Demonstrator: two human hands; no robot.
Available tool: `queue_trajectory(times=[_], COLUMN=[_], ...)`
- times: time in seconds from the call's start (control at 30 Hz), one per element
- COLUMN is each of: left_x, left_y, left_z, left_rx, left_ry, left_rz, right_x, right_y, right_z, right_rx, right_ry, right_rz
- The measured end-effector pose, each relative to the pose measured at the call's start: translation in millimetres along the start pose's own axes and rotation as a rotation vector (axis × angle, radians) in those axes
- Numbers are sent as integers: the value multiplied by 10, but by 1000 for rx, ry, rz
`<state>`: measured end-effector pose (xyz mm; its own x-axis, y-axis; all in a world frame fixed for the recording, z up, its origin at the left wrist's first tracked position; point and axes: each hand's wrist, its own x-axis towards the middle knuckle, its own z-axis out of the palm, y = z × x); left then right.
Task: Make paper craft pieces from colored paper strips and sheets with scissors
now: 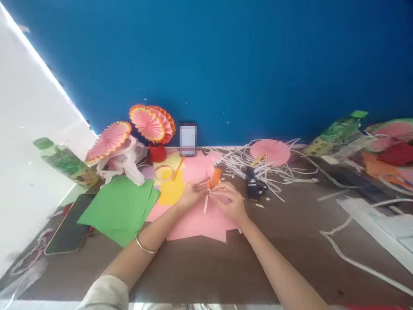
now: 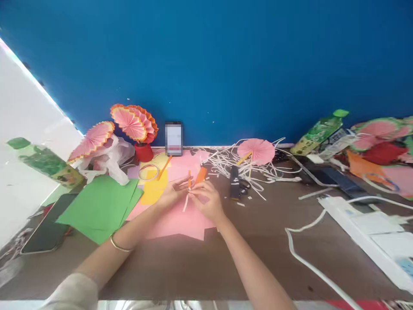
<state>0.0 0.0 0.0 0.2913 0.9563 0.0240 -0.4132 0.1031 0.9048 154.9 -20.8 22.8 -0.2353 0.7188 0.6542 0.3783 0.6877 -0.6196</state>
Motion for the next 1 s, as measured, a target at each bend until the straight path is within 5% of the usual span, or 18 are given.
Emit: queue_trajectory(times=[0.5,1.0], left_x=[-122,-109], left_y=[112,134], left_z=[148,134], left_rx=[37,-1], left_ry=[-171,-39], left_rz=[-149,-103], right_x=[-8,-1], right_y=[94,-2], right_z=[-2,-15], right_rx=[-15,-48], right_ry=[138,115], right_rz=[211,75])
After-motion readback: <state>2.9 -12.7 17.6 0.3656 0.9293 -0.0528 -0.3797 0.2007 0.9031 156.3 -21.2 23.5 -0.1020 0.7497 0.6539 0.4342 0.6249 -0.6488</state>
